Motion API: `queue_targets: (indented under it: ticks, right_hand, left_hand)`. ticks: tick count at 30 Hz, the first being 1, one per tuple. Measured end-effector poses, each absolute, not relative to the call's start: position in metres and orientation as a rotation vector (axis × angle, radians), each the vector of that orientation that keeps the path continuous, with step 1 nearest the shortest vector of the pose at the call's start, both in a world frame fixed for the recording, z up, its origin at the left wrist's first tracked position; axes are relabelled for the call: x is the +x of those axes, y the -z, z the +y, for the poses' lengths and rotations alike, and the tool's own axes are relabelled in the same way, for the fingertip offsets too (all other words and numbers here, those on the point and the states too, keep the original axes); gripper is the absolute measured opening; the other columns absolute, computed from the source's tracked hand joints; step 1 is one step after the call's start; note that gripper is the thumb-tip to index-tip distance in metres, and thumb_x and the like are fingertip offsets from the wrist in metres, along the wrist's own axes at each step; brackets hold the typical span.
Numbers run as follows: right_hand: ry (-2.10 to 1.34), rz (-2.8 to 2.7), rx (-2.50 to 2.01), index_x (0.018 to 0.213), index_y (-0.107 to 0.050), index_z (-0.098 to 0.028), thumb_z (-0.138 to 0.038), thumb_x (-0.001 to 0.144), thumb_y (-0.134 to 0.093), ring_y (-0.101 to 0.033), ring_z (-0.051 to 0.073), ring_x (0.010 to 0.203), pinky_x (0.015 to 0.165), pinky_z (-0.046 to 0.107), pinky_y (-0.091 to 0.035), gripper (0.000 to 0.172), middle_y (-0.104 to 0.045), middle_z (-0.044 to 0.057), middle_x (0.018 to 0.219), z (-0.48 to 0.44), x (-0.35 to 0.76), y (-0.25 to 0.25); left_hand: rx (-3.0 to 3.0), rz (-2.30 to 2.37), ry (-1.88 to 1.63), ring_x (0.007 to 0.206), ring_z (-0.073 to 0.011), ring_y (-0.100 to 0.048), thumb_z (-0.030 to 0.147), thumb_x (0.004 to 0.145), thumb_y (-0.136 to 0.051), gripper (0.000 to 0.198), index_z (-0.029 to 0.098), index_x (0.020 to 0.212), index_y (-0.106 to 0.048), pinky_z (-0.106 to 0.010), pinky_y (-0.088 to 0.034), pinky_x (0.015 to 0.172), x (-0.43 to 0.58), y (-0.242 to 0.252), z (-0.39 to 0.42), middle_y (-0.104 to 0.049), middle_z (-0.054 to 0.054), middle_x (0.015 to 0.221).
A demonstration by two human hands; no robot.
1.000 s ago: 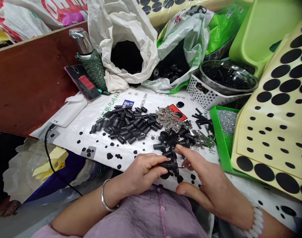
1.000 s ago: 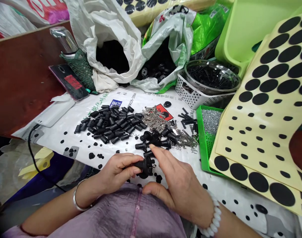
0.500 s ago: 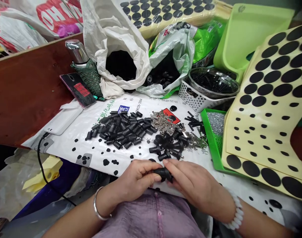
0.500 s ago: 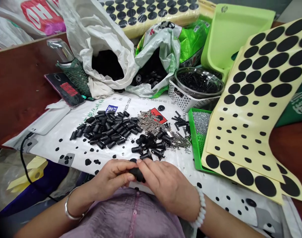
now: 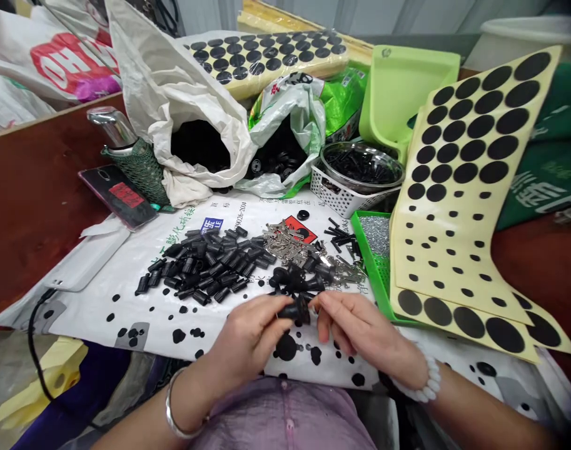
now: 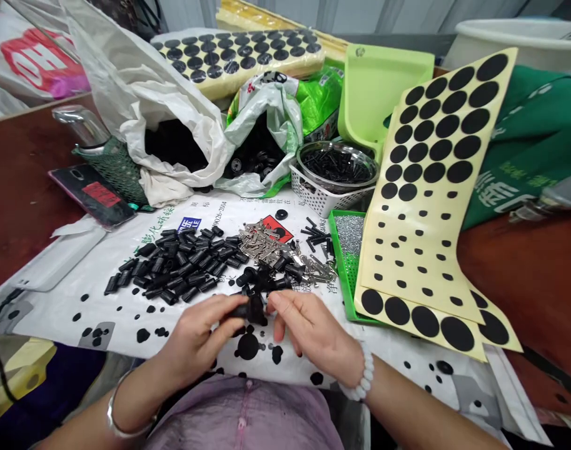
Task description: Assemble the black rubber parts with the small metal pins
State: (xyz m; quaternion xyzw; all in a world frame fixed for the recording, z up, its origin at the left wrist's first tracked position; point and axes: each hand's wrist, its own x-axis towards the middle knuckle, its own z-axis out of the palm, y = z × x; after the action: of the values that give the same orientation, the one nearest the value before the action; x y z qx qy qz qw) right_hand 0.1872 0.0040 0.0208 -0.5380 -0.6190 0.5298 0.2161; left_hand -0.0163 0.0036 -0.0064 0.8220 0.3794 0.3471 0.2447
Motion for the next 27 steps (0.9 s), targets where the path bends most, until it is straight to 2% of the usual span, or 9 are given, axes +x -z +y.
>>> queue_targets:
  ticks: [2,5,9,11,13,17,21,24,27]
  right_hand:
    - [-0.928,-1.99,-1.569,0.079,-0.061,-0.017,-0.044,0.089,-0.038,-0.058,0.014,0.059,0.054,0.024,-0.043,0.037,-0.064,0.004,0.068,0.018,0.203,-0.032]
    - [-0.404,-2.239,-1.789,0.086,-0.063,-0.019,-0.033,0.089,-0.04,-0.06,0.018,0.067,0.058,0.028,-0.044,0.028,-0.067,0.005,0.076,0.042,0.225,-0.043]
    - [-0.149,-2.439,-1.895,0.076,-0.064,-0.018,-0.025,0.087,-0.045,-0.061,0.021,0.071,0.06,0.03,-0.043,0.023,-0.066,0.007,0.074,0.064,0.238,-0.046]
    - [-0.171,-2.463,-1.862,0.075,-0.064,-0.017,-0.023,0.085,-0.049,-0.061,0.022,0.073,0.063,0.032,-0.044,0.018,-0.066,0.007,0.073,0.068,0.238,-0.045]
    - [-0.2,-2.483,-1.802,0.088,-0.063,-0.017,-0.026,0.085,-0.051,-0.061,0.022,0.078,0.068,0.032,-0.045,0.016,-0.067,0.008,0.081,0.066,0.234,-0.046]
    - [-0.696,-2.331,-1.457,0.12,-0.048,-0.017,-0.038,0.084,-0.052,-0.061,0.017,0.078,0.069,0.029,-0.048,0.041,-0.064,0.007,0.098,0.051,0.215,-0.046]
    - [-1.257,-1.96,-1.346,0.089,-0.052,-0.017,-0.038,0.085,-0.048,-0.056,0.013,0.061,0.057,0.026,-0.045,0.022,-0.061,0.001,0.072,0.035,0.19,-0.036]
    - [-1.588,-1.659,-1.415,0.079,-0.043,-0.019,-0.044,0.084,-0.046,-0.043,0.008,0.039,0.039,0.02,-0.035,0.025,-0.049,-0.006,0.051,0.027,0.178,-0.027]
    - [-1.634,-1.641,-1.446,0.075,-0.038,-0.02,-0.049,0.085,-0.039,-0.037,0.006,0.034,0.037,0.018,-0.032,0.03,-0.043,-0.009,0.045,0.023,0.175,-0.026]
  left_hand:
    - [2.283,1.113,-0.985,0.082,-0.0171,-0.061,0.021,0.087,-0.05,0.022,0.016,0.107,-0.057,-0.03,-0.05,0.075,-0.015,0.004,0.022,-0.065,-0.008,0.092]
    - [2.349,1.139,-0.961,0.085,-0.0181,-0.059,0.021,0.087,-0.049,0.022,0.014,0.106,-0.059,-0.032,-0.05,0.077,-0.009,0.0,0.046,-0.063,-0.009,0.094]
    - [2.396,1.116,-0.917,0.085,-0.0186,-0.058,0.021,0.087,-0.049,0.022,0.014,0.105,-0.06,-0.033,-0.05,0.077,0.001,-0.005,0.061,-0.062,-0.009,0.093]
    - [2.395,1.123,-0.893,0.085,-0.019,-0.058,0.022,0.087,-0.05,0.022,0.014,0.105,-0.06,-0.034,-0.049,0.078,0.003,-0.006,0.063,-0.062,-0.009,0.094]
    - [2.372,1.126,-0.864,0.085,-0.0189,-0.059,0.022,0.086,-0.05,0.022,0.015,0.105,-0.06,-0.034,-0.049,0.078,0.004,-0.006,0.063,-0.063,-0.009,0.093]
    - [2.327,1.065,-0.861,0.08,-0.0179,-0.06,0.021,0.086,-0.051,0.021,0.016,0.105,-0.06,-0.032,-0.05,0.073,0.004,-0.008,0.056,-0.065,-0.007,0.089]
    - [2.475,0.985,-0.975,0.073,-0.0173,-0.059,0.018,0.088,-0.047,0.02,0.013,0.103,-0.058,-0.031,-0.05,0.066,0.005,-0.005,0.046,-0.065,-0.008,0.082]
    - [2.663,0.994,-1.102,0.073,-0.0191,-0.057,0.015,0.088,-0.045,0.018,0.011,0.1,-0.057,-0.037,-0.051,0.071,0.006,0.0,0.042,-0.063,-0.009,0.077]
    - [2.742,0.973,-1.136,0.073,-0.0184,-0.056,0.014,0.088,-0.044,0.019,0.011,0.103,-0.055,-0.041,-0.05,0.08,0.006,0.004,0.04,-0.063,-0.009,0.077]
